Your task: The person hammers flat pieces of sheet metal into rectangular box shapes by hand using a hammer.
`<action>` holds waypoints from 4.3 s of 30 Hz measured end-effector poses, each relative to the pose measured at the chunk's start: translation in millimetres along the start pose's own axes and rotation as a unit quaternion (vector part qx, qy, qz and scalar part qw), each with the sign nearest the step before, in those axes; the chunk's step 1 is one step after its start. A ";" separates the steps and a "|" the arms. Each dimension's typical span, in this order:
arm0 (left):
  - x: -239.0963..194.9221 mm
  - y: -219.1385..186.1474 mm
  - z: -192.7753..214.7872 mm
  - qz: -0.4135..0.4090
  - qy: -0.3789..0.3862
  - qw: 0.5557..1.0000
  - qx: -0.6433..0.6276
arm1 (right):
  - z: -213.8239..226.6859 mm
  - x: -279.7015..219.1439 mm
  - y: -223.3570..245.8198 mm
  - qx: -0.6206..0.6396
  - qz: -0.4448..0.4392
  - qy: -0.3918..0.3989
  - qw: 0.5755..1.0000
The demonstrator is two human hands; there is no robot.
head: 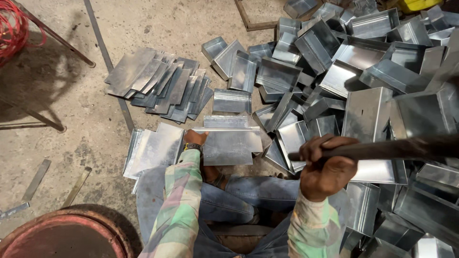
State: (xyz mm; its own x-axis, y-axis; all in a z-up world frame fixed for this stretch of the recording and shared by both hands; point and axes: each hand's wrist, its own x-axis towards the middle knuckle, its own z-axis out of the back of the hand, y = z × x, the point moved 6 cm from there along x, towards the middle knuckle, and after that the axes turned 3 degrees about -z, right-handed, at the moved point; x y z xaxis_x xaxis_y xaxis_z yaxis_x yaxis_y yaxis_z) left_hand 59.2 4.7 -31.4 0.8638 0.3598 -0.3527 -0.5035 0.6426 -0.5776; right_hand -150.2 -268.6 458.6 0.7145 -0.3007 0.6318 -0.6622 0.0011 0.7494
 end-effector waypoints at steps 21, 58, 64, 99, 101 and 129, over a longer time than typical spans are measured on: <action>2.8 2.8 -0.9 0.011 0.009 1.000 -0.017 | 40.9 -65.2 -86.8 -0.113 -0.142 -0.044 0.982; 0.0 3.4 8.5 0.020 0.054 0.998 0.023 | 102.1 -202.2 -269.2 -0.466 -0.300 0.059 0.830; 12.5 -4.1 23.2 0.008 0.025 1.000 -0.012 | 61.5 -135.2 -169.2 -0.210 -0.331 -0.040 0.919; 3.9 -1.1 25.3 0.030 0.023 0.999 -0.034 | 107.9 -209.4 -264.1 -0.433 -0.416 -0.010 0.799; 2.2 1.3 28.0 0.035 0.011 0.999 -0.029 | 98.1 -184.5 -236.5 -0.324 -0.406 -0.057 0.853; 6.0 10.0 23.5 0.039 0.005 0.999 -0.011 | 71.4 -159.9 -222.7 -0.279 -0.224 -0.026 0.933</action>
State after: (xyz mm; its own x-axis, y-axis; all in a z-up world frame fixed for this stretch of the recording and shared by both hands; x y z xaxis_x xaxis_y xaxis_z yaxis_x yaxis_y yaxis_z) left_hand 59.8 29.2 -22.0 0.8221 0.4007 -0.4045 -0.5691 0.5981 -0.5643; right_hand -133.0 -288.8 176.5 0.8700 -0.4359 0.2303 -0.0677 0.3572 0.9316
